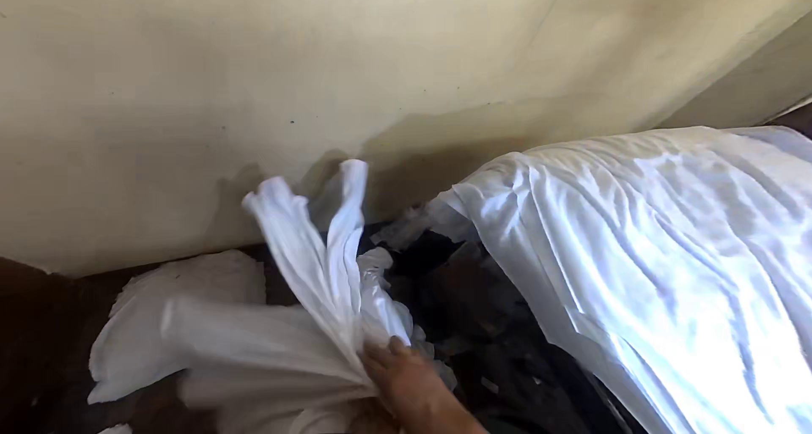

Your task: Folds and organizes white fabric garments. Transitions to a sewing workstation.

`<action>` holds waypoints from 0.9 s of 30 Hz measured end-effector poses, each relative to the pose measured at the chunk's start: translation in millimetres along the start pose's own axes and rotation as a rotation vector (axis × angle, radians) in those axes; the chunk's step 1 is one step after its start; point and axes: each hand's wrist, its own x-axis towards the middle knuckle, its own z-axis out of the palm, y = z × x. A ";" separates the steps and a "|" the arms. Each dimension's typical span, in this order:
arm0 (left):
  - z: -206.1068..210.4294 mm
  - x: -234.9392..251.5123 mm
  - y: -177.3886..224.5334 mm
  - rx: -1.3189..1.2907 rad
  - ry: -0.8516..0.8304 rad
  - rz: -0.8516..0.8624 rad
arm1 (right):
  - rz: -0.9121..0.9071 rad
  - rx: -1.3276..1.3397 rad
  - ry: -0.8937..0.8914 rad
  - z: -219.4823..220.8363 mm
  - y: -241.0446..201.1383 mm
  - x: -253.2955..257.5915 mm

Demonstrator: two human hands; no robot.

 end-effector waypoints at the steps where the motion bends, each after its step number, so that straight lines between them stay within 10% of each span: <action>1: -7.2 -0.3 0.2 -0.035 0.040 0.004 | 0.007 0.010 0.108 -2.4 8.7 -8.4; 5: -35.0 3.2 -6.1 -0.077 0.160 -0.005 | 0.009 0.053 0.319 9.9 23.7 -27.1; 9: -64.2 7.2 2.1 -0.150 0.164 -0.130 | 0.038 0.318 0.132 -9.0 12.6 -41.1; 14: -77.8 13.2 43.5 0.219 -0.039 -0.293 | 0.021 -0.168 0.432 29.3 -0.1 -26.6; 19: -76.8 -3.2 95.3 0.662 0.116 0.066 | 0.091 -0.110 0.408 49.5 15.1 -30.2; 27: -85.1 -9.5 123.1 1.085 -0.145 0.286 | 0.065 -0.101 0.421 57.1 19.3 -40.6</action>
